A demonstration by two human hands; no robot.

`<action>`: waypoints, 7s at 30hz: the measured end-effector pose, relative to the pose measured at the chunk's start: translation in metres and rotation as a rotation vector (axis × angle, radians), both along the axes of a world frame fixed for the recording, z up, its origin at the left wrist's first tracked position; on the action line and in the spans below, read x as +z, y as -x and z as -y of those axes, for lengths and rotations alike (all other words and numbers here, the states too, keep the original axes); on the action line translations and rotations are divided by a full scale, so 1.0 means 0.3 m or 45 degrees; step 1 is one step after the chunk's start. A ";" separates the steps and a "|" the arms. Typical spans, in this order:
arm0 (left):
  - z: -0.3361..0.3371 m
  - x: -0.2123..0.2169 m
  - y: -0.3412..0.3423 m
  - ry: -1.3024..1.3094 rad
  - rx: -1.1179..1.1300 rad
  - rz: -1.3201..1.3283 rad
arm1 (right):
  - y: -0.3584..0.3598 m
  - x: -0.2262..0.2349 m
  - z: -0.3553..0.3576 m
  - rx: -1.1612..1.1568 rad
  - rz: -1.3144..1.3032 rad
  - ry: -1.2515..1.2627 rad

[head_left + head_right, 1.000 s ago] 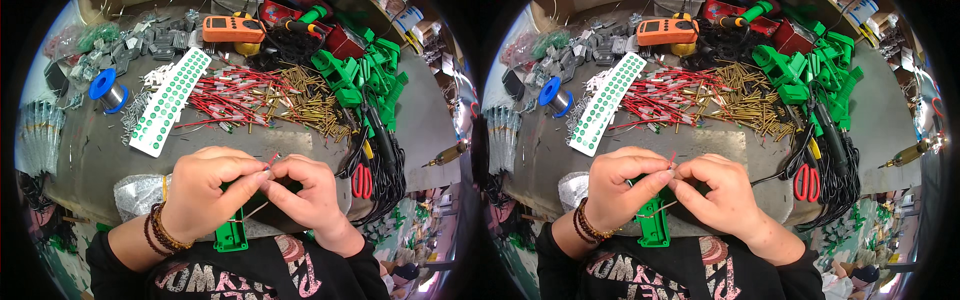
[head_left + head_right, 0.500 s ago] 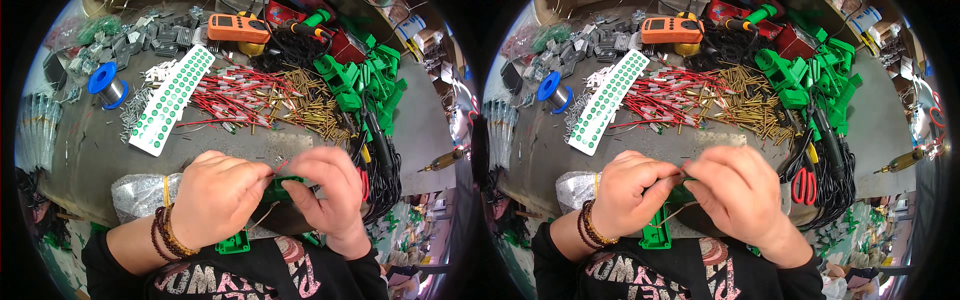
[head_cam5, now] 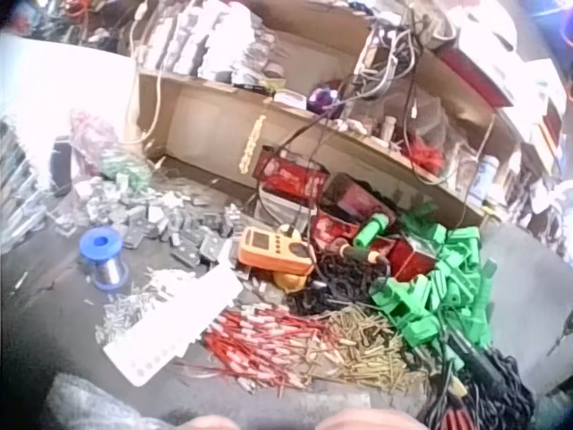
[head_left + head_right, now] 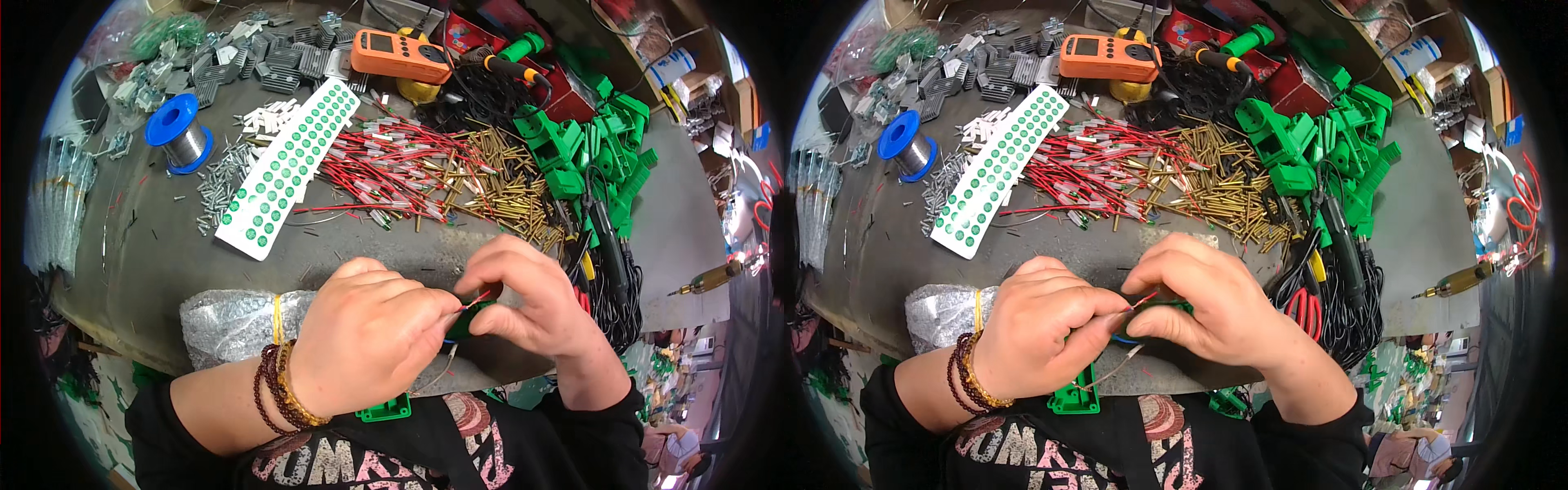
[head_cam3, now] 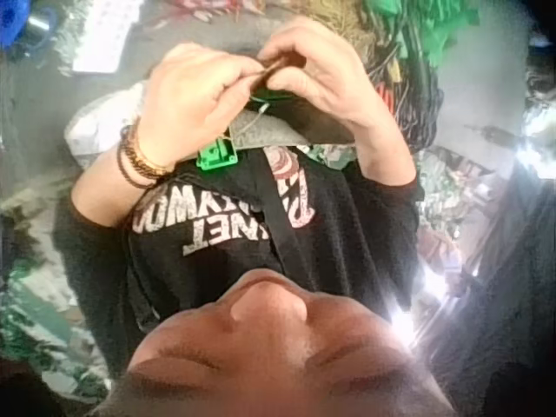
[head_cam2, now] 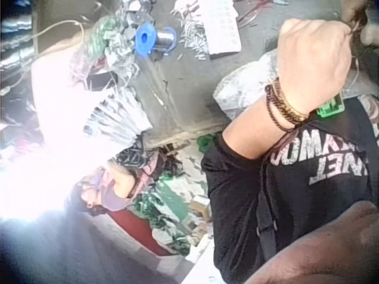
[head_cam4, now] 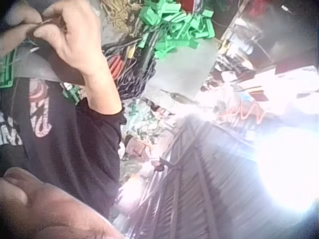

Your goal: Assembling and soldering wires inside a green plastic housing.

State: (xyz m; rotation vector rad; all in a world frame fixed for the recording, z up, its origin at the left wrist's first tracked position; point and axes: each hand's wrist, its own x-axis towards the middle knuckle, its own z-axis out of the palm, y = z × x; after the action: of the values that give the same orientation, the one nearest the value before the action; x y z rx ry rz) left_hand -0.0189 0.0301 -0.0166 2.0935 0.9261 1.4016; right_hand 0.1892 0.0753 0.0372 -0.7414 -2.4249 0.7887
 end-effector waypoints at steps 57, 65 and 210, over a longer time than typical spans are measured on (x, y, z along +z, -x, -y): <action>0.017 -0.013 0.011 0.105 -0.031 0.021 | 0.463 -0.092 -0.347 0.217 0.610 -0.644; 0.017 -0.011 0.015 0.116 -0.033 -0.005 | 0.441 -0.113 -0.334 0.268 0.560 -0.558; -0.105 0.087 0.174 -0.364 0.461 -0.905 | -0.082 -0.118 -0.207 -0.634 -1.463 0.920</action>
State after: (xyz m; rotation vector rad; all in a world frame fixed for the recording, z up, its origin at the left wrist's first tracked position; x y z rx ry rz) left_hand -0.0710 0.0617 0.0093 2.8301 1.5065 0.9702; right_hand 0.2139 0.1376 0.0018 -0.7650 -0.8752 1.3710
